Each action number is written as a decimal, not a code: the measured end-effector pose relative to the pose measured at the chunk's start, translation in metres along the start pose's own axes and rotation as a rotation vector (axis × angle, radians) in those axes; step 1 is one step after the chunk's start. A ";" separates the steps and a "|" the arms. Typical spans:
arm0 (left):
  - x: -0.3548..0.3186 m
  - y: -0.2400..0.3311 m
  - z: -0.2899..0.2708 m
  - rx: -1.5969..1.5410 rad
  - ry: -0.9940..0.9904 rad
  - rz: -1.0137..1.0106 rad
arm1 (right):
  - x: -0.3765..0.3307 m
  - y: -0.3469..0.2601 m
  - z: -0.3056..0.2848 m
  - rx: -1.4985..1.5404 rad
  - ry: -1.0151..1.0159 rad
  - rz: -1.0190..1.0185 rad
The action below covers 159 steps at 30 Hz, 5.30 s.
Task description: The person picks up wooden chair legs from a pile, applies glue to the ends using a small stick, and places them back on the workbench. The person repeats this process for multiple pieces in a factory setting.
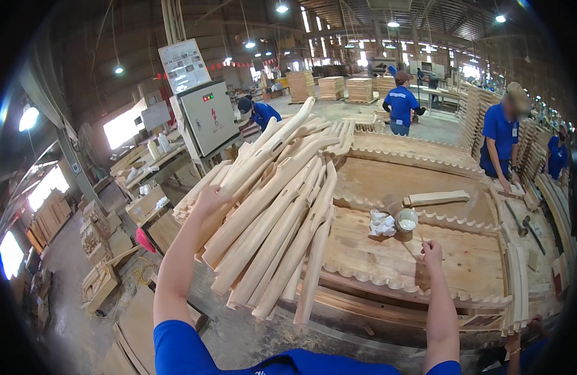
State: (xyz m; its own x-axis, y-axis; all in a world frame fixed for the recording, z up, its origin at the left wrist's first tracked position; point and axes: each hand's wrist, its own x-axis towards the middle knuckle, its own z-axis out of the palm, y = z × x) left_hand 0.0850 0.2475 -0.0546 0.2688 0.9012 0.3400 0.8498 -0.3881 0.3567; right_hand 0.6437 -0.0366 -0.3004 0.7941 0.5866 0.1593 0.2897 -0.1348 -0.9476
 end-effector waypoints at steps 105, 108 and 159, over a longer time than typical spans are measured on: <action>-0.346 0.248 0.233 -1.940 -0.888 -0.697 | -0.075 -0.113 0.088 -0.216 -0.445 -1.086; -0.350 0.247 0.243 -2.128 -0.902 -0.671 | -0.065 -0.131 0.079 0.091 -0.373 -0.927; -0.350 0.137 0.307 -1.805 -0.904 -0.378 | -0.068 -0.101 -0.025 0.224 -0.671 -0.166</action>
State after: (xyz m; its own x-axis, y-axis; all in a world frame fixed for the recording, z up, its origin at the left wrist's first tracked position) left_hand 0.2467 -0.0618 -0.3915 0.8064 0.5649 -0.1748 -0.2561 0.6001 0.7578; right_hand 0.5737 -0.0826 -0.2085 0.2290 0.9585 0.1699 0.2048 0.1232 -0.9710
